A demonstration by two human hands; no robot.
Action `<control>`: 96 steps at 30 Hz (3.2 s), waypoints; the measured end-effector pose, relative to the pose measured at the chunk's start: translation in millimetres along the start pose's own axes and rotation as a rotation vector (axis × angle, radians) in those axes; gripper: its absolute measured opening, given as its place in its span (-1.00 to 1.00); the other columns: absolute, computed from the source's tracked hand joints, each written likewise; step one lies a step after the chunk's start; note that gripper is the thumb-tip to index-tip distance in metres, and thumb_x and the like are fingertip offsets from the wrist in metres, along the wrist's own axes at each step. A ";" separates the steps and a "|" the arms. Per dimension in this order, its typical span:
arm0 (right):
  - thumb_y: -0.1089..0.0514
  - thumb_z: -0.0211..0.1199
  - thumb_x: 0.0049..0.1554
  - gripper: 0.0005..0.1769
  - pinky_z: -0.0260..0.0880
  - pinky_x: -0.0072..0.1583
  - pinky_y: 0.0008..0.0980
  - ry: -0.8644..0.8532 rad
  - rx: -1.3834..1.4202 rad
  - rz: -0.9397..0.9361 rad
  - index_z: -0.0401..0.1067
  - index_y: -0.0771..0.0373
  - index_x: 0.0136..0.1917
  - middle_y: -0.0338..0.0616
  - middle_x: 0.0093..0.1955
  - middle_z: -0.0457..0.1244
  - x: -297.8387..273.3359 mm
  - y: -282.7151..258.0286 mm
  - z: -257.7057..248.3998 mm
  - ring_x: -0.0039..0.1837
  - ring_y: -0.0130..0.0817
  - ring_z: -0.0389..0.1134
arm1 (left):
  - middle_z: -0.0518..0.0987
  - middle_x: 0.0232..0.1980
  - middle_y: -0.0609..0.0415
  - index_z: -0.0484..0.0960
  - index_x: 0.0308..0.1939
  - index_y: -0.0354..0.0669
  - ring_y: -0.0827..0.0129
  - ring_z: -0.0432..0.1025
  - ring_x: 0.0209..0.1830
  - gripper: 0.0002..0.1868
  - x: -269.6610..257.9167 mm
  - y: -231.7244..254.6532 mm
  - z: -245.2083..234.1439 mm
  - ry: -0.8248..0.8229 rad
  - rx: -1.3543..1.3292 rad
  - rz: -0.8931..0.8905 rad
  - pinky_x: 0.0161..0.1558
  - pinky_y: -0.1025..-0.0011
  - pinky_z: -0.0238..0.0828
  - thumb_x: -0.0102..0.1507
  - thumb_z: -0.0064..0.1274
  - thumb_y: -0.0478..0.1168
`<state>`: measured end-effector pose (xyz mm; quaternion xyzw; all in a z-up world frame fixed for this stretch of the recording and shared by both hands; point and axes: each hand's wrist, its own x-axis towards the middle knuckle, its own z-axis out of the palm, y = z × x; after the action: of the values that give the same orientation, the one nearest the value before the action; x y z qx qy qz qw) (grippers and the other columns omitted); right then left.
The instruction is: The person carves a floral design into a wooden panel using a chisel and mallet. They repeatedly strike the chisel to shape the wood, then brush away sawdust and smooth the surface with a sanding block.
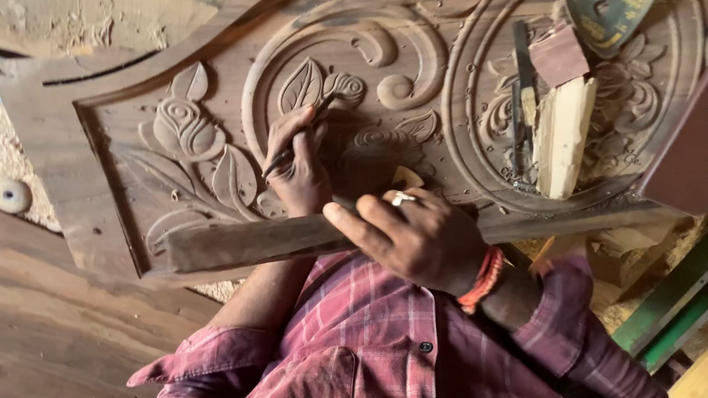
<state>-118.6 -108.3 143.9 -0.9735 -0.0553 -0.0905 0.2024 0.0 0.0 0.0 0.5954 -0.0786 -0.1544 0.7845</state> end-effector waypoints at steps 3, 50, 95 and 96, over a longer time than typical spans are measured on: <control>0.19 0.22 0.32 -0.43 0.43 -0.19 -0.41 -0.074 0.070 0.006 0.25 0.14 0.57 -0.28 -0.05 0.23 15.6 -9.9 -7.6 -0.24 -0.56 0.24 | 0.54 0.14 -0.05 0.64 0.05 -0.29 0.33 0.48 0.16 -0.74 -0.5 12.3 5.4 0.023 0.053 -0.030 0.20 0.41 0.57 0.42 -0.12 -0.56; 0.21 0.29 0.25 -0.67 0.38 -0.04 -0.52 0.438 1.008 1.239 0.29 0.26 0.24 -0.29 -0.04 0.30 -75.9 28.9 -22.7 -0.12 -0.59 0.30 | 0.69 0.01 0.02 0.49 0.33 0.01 0.22 0.61 -0.05 -0.48 211.8 22.7 121.4 -1.632 0.988 -0.008 -0.07 0.17 0.53 0.28 0.18 -0.27; 0.35 0.29 0.26 -0.41 0.34 0.08 -0.57 0.337 0.840 1.094 0.27 0.34 0.52 -0.30 0.07 0.24 -2.1 99.2 -43.3 0.03 -0.60 0.25 | 0.70 -0.04 0.03 0.57 0.19 -0.01 0.19 0.61 -0.06 -0.58 208.8 10.8 112.8 -1.610 0.992 0.146 -0.01 0.13 0.53 0.25 0.25 -0.21; 0.34 0.27 0.28 -0.40 0.37 0.10 -0.58 0.434 0.951 1.108 0.25 0.34 0.56 -0.32 0.10 0.25 -1.5 99.4 -42.9 0.05 -0.62 0.29 | 0.70 -0.04 0.02 0.58 0.18 -0.04 0.19 0.60 -0.06 -0.57 208.0 9.0 110.5 -1.597 0.963 0.171 -0.03 0.13 0.53 0.24 0.26 -0.22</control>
<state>-112.3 -216.4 144.0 -0.6274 0.4495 -0.1316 0.6221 162.9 -168.2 26.8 0.5660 -0.6930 -0.4104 0.1760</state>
